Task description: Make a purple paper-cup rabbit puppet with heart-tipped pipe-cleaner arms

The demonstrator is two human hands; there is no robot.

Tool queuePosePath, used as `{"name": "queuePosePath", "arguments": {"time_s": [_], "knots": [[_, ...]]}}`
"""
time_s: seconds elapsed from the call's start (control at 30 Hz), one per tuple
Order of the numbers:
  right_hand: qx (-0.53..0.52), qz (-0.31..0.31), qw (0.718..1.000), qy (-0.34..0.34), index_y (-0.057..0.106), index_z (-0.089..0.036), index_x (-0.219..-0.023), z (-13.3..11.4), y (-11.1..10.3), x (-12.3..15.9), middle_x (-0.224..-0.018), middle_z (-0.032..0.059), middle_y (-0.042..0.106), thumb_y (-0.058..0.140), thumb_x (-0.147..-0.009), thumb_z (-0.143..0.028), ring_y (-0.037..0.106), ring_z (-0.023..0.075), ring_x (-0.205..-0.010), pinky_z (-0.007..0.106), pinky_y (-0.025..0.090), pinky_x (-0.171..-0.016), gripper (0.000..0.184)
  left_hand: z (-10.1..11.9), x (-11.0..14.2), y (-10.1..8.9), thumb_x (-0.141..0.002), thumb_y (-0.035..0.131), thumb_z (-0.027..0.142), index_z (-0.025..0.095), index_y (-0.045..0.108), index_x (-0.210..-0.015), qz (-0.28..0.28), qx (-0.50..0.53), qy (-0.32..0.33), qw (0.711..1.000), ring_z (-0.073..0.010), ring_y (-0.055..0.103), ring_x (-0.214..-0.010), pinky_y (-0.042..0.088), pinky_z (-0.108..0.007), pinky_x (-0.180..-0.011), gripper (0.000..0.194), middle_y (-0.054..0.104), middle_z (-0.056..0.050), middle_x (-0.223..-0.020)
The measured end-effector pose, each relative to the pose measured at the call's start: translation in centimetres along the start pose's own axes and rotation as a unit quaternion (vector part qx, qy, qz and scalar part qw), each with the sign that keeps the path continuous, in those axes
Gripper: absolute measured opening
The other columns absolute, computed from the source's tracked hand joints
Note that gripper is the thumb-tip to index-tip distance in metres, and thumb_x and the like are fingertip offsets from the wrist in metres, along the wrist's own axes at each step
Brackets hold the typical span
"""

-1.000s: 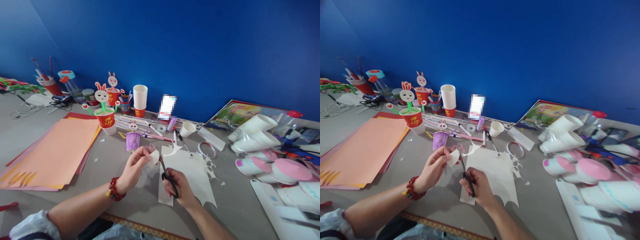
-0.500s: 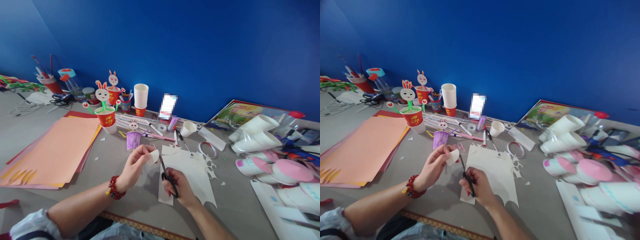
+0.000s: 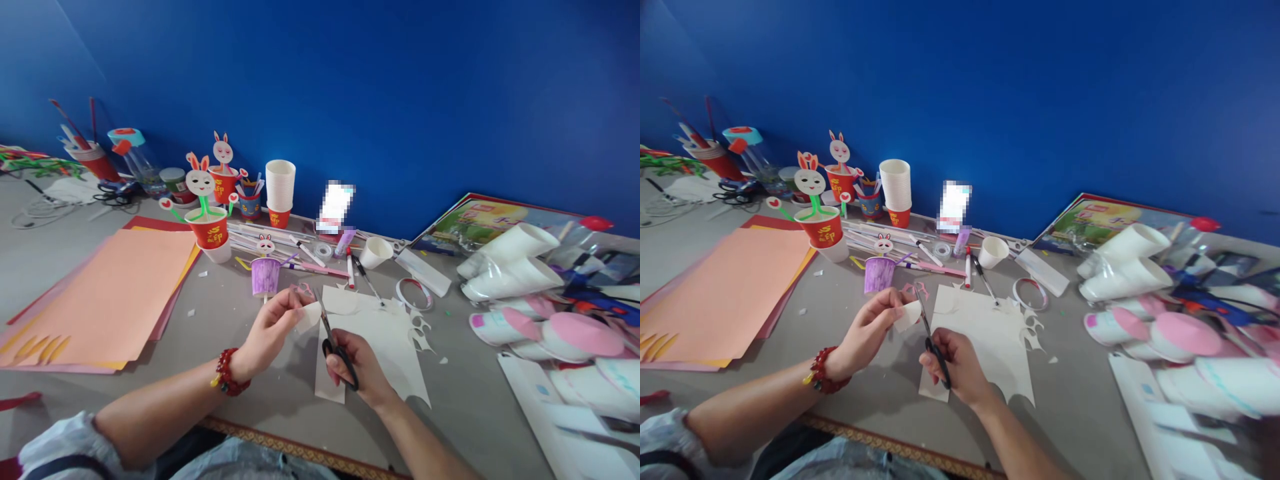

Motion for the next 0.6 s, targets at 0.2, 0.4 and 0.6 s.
{"name": "queuePosePath", "arguments": {"time_s": [0.2, 0.4, 0.6], "knots": [[0.004, 0.003, 1.0, 0.001, 0.044, -0.02, -0.065, 0.04, -0.08, -0.01, -0.048, -0.0061, 0.05, 0.075, -0.063, -0.072, 0.041, 0.0064, -0.041, 0.019, 0.031, -0.041, 0.06, -0.27, 0.06, -0.16, -0.088, 0.062, 0.025, 0.018, 0.049, -0.075, 0.009, 0.0, -0.015, 1.0, -0.0129, 0.049, -0.077, 0.037, -0.024, -0.069, 0.019, 0.062, -0.002, -0.087], [0.016, 0.004, 1.0, -0.003, 0.044, -0.021, -0.066, 0.12, -0.23, 0.06, -0.047, -0.0064, 0.049, 0.074, -0.065, -0.073, 0.04, 0.0066, -0.04, 0.02, 0.029, -0.041, 0.06, -0.37, 0.0, -0.3, -0.086, 0.063, 0.027, 0.019, 0.05, -0.076, 0.018, 0.001, -0.017, 1.0, -0.0138, 0.051, -0.076, 0.038, -0.025, -0.069, 0.019, 0.062, -0.002, -0.085], [0.013, 0.005, 1.0, 0.002, 0.042, -0.021, -0.065, 0.19, -0.27, 0.03, -0.048, -0.0072, 0.047, 0.074, -0.065, -0.071, 0.039, 0.0065, -0.04, 0.02, 0.03, -0.041, 0.059, -0.15, -0.05, -0.29, -0.084, 0.065, 0.028, 0.018, 0.05, -0.075, 0.026, -0.003, -0.024, 0.999, -0.0139, 0.05, -0.073, 0.038, -0.025, -0.065, 0.021, 0.061, -0.002, -0.083]]}}
Point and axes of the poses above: each hand's wrist, its own x-axis away from the middle knuckle, its own y-axis out of the palm, z = x × y, the point moved 8 cm from there along -x, towards the middle knuckle
